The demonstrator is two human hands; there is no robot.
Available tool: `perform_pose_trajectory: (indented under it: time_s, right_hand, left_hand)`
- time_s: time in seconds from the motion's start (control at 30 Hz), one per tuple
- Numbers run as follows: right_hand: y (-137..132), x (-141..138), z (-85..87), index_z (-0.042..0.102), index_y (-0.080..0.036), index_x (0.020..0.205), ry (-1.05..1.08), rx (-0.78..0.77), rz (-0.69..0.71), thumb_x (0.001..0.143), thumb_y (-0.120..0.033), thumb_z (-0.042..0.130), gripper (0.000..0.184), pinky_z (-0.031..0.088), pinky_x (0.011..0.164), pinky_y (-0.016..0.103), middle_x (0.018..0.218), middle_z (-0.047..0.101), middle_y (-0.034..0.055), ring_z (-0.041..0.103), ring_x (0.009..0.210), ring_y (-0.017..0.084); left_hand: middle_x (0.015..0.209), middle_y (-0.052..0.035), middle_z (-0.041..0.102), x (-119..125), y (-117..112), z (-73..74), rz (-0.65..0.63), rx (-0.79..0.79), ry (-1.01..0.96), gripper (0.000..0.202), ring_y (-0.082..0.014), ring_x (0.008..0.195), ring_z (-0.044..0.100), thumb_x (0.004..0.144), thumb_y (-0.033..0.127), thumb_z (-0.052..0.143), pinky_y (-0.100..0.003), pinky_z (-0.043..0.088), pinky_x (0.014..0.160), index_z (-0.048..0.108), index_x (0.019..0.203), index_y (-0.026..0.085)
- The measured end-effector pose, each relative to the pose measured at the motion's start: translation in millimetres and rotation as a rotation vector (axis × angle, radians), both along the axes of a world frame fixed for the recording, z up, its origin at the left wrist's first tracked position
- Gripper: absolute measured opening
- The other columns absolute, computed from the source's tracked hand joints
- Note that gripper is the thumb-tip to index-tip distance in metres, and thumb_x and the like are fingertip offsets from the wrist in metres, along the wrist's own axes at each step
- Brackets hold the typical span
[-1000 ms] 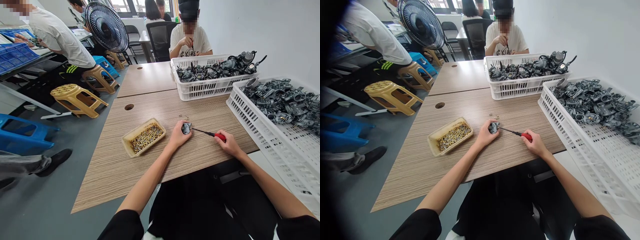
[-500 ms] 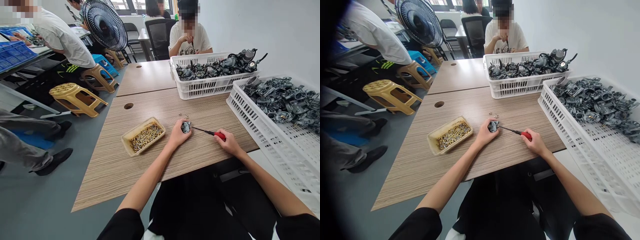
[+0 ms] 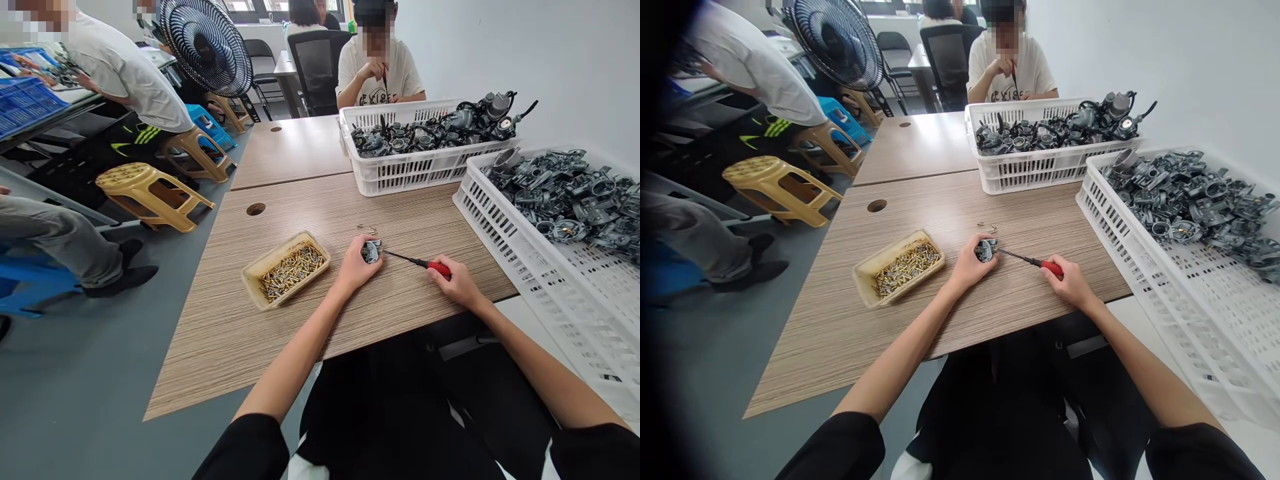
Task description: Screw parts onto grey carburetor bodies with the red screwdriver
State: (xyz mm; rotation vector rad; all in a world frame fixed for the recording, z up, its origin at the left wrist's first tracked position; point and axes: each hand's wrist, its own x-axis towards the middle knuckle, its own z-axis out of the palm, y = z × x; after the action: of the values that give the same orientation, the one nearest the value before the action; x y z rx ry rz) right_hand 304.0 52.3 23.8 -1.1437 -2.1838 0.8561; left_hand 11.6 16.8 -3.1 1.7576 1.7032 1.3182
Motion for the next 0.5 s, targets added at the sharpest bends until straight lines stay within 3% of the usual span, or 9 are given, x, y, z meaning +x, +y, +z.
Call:
perform_pose_trajectory:
  time_s: [0.5]
  right_hand:
    - [-0.4,0.2,0.0,0.06,-0.024,0.088,-0.004,0.007,-0.003,0.099,-0.048,0.06,0.027,0.04,0.063,0.032,0.069,0.059,-0.0006,0.05,0.059,0.018]
  left_hand:
    - [0.114,-0.0048,0.073,-0.7,-0.6,1.7,-0.01,0.002,0.004,0.035,-0.0243,0.112,0.069,0.082,0.021,0.076,-0.039,0.056,0.102,0.063,0.114,0.025]
